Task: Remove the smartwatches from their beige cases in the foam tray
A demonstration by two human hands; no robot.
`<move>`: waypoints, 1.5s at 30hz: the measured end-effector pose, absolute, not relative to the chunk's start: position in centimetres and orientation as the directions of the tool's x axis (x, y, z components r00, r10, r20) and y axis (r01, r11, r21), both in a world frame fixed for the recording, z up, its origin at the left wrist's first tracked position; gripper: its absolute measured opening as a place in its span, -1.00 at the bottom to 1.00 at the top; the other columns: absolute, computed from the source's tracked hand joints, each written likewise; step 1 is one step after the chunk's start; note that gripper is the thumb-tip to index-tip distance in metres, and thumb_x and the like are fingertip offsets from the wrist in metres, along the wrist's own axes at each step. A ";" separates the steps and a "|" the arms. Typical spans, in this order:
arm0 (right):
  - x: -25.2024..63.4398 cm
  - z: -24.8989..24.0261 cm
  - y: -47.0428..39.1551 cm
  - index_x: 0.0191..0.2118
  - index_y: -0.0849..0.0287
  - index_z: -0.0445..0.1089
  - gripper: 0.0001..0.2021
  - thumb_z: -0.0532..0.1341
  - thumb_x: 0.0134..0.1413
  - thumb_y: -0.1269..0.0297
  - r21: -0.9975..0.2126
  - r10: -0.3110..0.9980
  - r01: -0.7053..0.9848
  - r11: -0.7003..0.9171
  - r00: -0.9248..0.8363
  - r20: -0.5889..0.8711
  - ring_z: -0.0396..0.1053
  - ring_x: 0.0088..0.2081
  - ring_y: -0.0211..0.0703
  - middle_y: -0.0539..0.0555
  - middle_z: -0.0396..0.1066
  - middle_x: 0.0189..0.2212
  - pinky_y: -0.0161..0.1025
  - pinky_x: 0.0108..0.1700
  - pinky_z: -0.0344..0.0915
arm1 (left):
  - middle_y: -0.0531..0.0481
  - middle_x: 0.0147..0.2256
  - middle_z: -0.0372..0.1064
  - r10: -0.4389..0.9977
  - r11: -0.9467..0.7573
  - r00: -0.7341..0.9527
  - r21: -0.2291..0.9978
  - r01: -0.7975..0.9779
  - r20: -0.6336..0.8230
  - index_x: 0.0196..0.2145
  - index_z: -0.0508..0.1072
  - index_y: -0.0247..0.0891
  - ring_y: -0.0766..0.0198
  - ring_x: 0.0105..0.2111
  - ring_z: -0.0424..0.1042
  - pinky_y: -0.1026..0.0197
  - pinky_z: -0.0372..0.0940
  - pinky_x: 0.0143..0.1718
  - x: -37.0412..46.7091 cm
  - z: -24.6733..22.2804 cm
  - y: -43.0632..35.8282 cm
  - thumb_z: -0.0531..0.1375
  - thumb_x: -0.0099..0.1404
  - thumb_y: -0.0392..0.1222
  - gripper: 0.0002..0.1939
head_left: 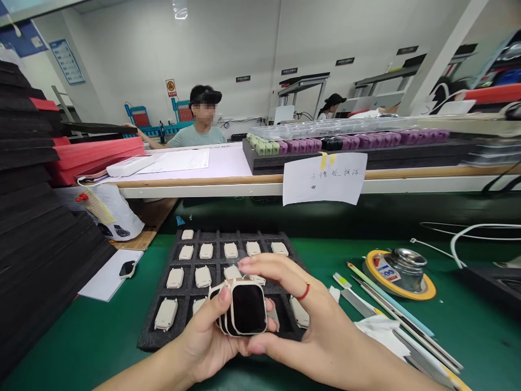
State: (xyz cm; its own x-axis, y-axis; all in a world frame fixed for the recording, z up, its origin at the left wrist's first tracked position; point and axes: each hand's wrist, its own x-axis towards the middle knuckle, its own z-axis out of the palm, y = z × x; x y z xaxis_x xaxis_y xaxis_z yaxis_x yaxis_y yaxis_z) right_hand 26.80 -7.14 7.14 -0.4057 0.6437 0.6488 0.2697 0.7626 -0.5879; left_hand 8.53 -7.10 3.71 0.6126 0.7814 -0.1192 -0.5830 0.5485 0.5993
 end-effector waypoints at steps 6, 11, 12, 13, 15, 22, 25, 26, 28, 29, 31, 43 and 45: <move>26.4 6.8 -7.0 0.10 0.01 0.26 -0.41 0.43 -0.06 0.38 -0.579 0.621 0.240 0.779 -0.417 0.664 0.45 0.02 -0.04 0.11 0.46 -0.02 -0.19 0.07 0.41 | -0.17 -0.30 0.56 0.771 0.570 0.627 0.559 -0.603 -0.111 -0.22 0.60 -0.35 0.21 -0.34 0.57 0.49 0.23 -0.62 8.7 3.5 -6.9 0.36 0.13 0.12 -0.55; 26.7 6.9 -7.1 0.22 0.04 0.19 -0.32 0.42 -0.02 0.32 -0.553 0.607 0.255 0.793 -0.409 0.681 0.36 0.15 0.04 0.16 0.39 0.10 -0.09 0.18 0.35 | -0.13 -0.30 0.56 0.772 0.559 0.630 0.563 -0.609 -0.085 -0.19 0.58 -0.30 0.21 -0.32 0.57 0.46 0.28 -0.57 8.7 3.5 -6.9 0.34 0.17 0.10 -0.59; 26.9 7.0 -7.1 0.23 0.04 0.20 -0.34 0.39 0.02 0.32 -0.555 0.610 0.254 0.792 -0.372 0.700 0.35 0.16 0.04 0.16 0.39 0.11 -0.07 0.19 0.34 | -0.13 -0.30 0.56 0.774 0.555 0.629 0.559 -0.616 -0.074 -0.18 0.58 -0.28 0.23 -0.33 0.57 0.47 0.27 -0.57 8.6 3.5 -7.0 0.34 0.18 0.09 -0.60; 27.2 7.1 -7.0 0.20 0.03 0.24 -0.43 0.35 0.07 0.35 -0.553 0.607 0.252 0.795 -0.320 0.727 0.37 0.14 0.02 0.14 0.43 0.08 -0.08 0.18 0.36 | -0.13 -0.30 0.56 0.774 0.552 0.630 0.556 -0.622 -0.064 -0.16 0.57 -0.28 0.25 -0.34 0.57 0.48 0.25 -0.58 8.6 3.5 -7.0 0.34 0.19 0.08 -0.61; 27.7 7.3 -7.0 0.05 -0.01 0.39 -0.62 0.27 0.14 0.48 -0.523 0.577 0.259 0.812 -0.229 0.784 0.50 -0.01 -0.09 0.05 0.54 -0.09 -0.16 0.05 0.47 | -0.14 -0.30 0.55 0.771 0.551 0.635 0.557 -0.622 -0.053 -0.15 0.57 -0.30 0.26 -0.34 0.56 0.50 0.23 -0.60 8.7 3.6 -7.0 0.33 0.19 0.08 -0.60; 28.9 8.0 -7.7 0.13 -0.02 0.40 -0.57 0.24 0.20 0.50 -0.226 0.373 0.331 0.916 -0.495 0.785 0.57 -0.10 -0.08 0.00 0.60 -0.12 -0.21 0.04 0.51 | -0.07 -0.35 0.52 0.800 0.556 0.582 0.543 -0.630 -0.144 -0.20 0.58 -0.28 0.32 -0.41 0.51 0.45 0.26 -0.56 8.5 3.4 -7.0 0.39 0.14 0.05 -0.62; 28.5 7.5 -7.7 0.22 0.09 0.33 -0.62 0.07 0.35 0.38 -0.140 0.262 0.249 0.958 -0.567 0.781 0.55 -0.06 -0.09 0.02 0.59 -0.09 -0.26 0.16 0.42 | -0.06 -0.35 0.51 0.800 0.570 0.566 0.547 -0.613 -0.200 -0.22 0.57 -0.27 0.33 -0.42 0.49 0.37 0.34 -0.45 8.4 3.3 -7.2 0.42 0.07 0.07 -0.59; 28.3 7.3 -7.7 0.23 0.13 0.32 -0.62 0.01 0.38 0.37 -0.114 0.226 0.225 0.968 -0.577 0.785 0.55 -0.07 -0.10 0.03 0.59 -0.08 -0.26 0.17 0.41 | -0.07 -0.35 0.51 0.798 0.572 0.566 0.551 -0.607 -0.204 -0.22 0.57 -0.28 0.31 -0.39 0.49 0.35 0.35 -0.41 8.4 3.3 -7.2 0.42 0.06 0.09 -0.57; 28.0 7.2 -7.5 0.20 0.18 0.34 -0.61 -0.04 0.39 0.39 -0.079 0.188 0.205 0.976 -0.592 0.784 0.54 -0.07 -0.11 0.04 0.59 -0.09 -0.25 0.18 0.40 | -0.08 -0.34 0.51 0.800 0.571 0.564 0.551 -0.609 -0.205 -0.22 0.56 -0.29 0.32 -0.38 0.48 0.34 0.35 -0.39 8.4 3.3 -7.2 0.42 0.06 0.09 -0.56; 27.8 7.2 -7.4 0.16 0.20 0.37 -0.64 -0.01 0.37 0.42 -0.066 0.186 0.218 0.974 -0.595 0.782 0.54 -0.08 -0.11 0.06 0.60 -0.10 -0.23 0.17 0.40 | -0.08 -0.33 0.51 0.803 0.568 0.559 0.547 -0.614 -0.207 -0.21 0.56 -0.29 0.34 -0.39 0.47 0.35 0.34 -0.39 8.4 3.3 -7.2 0.42 0.06 0.08 -0.56; 27.5 7.4 -7.4 0.03 0.21 0.45 -0.73 0.12 0.30 0.46 -0.043 0.204 0.278 0.959 -0.583 0.786 0.54 -0.14 -0.11 0.08 0.61 -0.16 -0.20 0.11 0.42 | -0.09 -0.30 0.52 0.811 0.557 0.551 0.552 -0.621 -0.197 -0.19 0.55 -0.28 0.35 -0.38 0.46 0.35 0.34 -0.38 8.5 3.4 -7.2 0.42 0.08 0.07 -0.56; 26.2 6.4 -7.0 0.08 0.09 0.32 -0.49 0.42 0.00 0.33 -0.555 0.641 0.323 0.767 -0.434 0.633 0.45 -0.22 -0.14 0.06 0.47 -0.23 -0.27 -0.17 0.44 | 0.04 -0.49 0.38 0.847 0.525 0.453 0.566 -0.636 -0.277 -0.35 0.53 -0.36 0.58 -0.65 0.13 0.46 0.12 -0.61 9.2 3.1 -7.1 0.46 0.03 0.02 -0.61; 26.4 6.7 -6.8 0.10 0.09 0.31 -0.46 0.43 -0.03 0.38 -0.569 0.634 0.286 0.771 -0.435 0.640 0.45 -0.09 -0.11 0.09 0.47 -0.11 -0.25 -0.04 0.41 | 0.09 -0.54 0.33 0.844 0.534 0.448 0.541 -0.650 -0.295 -0.36 0.53 -0.37 0.62 -0.69 0.02 0.49 0.06 -0.64 9.0 3.3 -7.0 0.48 -0.01 0.02 -0.59</move>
State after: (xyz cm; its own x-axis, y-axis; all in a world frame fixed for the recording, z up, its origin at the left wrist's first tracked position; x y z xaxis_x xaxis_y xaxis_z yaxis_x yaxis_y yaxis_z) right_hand 26.43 -6.77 6.70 -0.4345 0.6338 0.6399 0.2863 0.7709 -0.5691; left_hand 9.01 -6.96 3.29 0.4481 0.8440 -0.2946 -0.6499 0.5339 0.5410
